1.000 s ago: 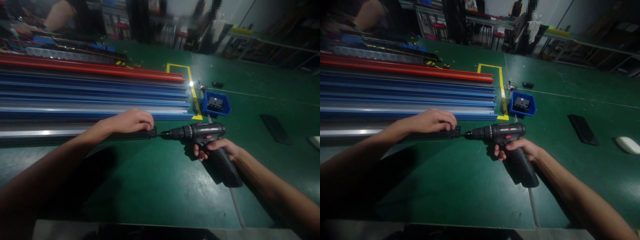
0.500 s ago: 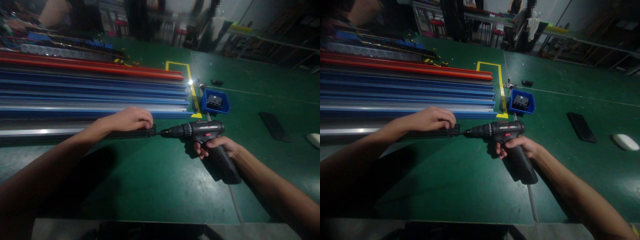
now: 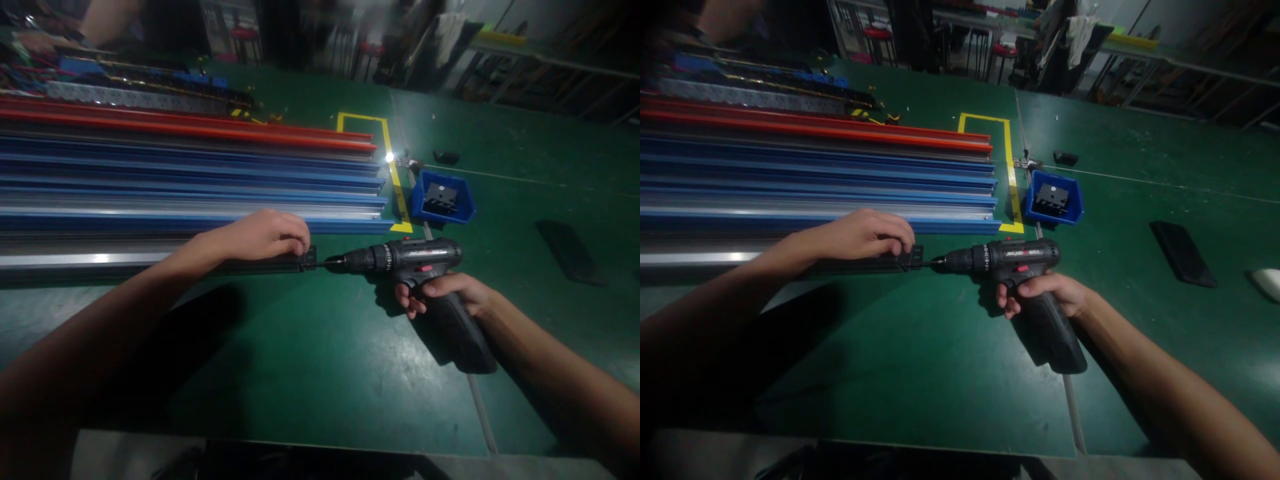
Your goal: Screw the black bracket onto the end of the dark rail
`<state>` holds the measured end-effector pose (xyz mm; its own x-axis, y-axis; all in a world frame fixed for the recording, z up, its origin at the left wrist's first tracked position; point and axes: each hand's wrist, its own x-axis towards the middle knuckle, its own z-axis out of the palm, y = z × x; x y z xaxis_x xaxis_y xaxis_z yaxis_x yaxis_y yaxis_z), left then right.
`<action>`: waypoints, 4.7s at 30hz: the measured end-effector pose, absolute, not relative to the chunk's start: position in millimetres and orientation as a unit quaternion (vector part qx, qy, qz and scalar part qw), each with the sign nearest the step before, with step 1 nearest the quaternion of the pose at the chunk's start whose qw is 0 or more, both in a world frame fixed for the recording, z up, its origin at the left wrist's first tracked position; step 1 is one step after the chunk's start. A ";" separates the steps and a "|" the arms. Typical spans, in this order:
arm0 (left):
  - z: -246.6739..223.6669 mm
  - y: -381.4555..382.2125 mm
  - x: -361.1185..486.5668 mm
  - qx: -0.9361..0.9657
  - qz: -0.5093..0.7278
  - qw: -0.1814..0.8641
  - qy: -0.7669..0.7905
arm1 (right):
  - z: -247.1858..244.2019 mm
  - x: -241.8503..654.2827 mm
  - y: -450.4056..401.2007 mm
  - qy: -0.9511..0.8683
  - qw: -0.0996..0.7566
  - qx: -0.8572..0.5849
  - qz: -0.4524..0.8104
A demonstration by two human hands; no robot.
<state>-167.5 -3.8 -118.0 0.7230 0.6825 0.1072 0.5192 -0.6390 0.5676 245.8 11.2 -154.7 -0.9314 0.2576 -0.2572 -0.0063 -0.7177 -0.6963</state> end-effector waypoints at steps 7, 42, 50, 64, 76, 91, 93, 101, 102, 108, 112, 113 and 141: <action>-117.4 -4.0 -167.8 0.891 0.153 0.261 0.338 | -154.6 244.7 10.5 -0.385 0.079 -0.166 0.904; -119.3 -3.9 -168.1 0.894 0.154 0.255 0.335 | -155.3 243.8 11.3 -0.379 0.082 -0.149 0.909; -119.6 -3.7 -168.3 0.892 0.156 0.254 0.339 | -152.3 243.1 11.0 -0.383 0.076 -0.167 0.906; -118.9 -3.7 -167.9 0.893 0.154 0.254 0.338 | -155.1 243.6 11.2 -0.391 0.079 -0.162 0.902; -120.0 -3.4 -168.6 0.893 0.158 0.250 0.338 | -152.9 242.6 10.9 -0.395 0.078 -0.164 0.900; -118.9 -3.8 -168.0 0.893 0.155 0.251 0.339 | -150.2 242.0 10.4 -0.387 0.075 -0.176 0.902; -118.5 -3.9 -167.8 0.893 0.154 0.252 0.338 | -150.6 242.5 10.4 -0.389 0.074 -0.182 0.900; -118.1 -4.2 -166.9 0.890 0.158 0.257 0.342 | -152.3 243.0 11.0 -0.388 0.074 -0.179 0.901; -118.3 -4.1 -167.1 0.890 0.158 0.257 0.342 | -152.2 242.9 10.9 -0.388 0.074 -0.178 0.901; -118.4 -3.7 -168.1 0.890 0.152 0.259 0.342 | -151.4 243.0 11.1 -0.392 0.074 -0.174 0.900; -118.3 -3.9 -167.6 0.892 0.152 0.256 0.341 | -151.1 241.9 10.8 -0.394 0.076 -0.176 0.899; -118.4 -4.0 -167.5 0.892 0.154 0.255 0.339 | -151.1 241.6 10.8 -0.395 0.076 -0.175 0.899; -118.5 -4.1 -168.1 0.893 0.154 0.254 0.338 | -153.3 242.8 11.5 -0.401 0.077 -0.154 0.900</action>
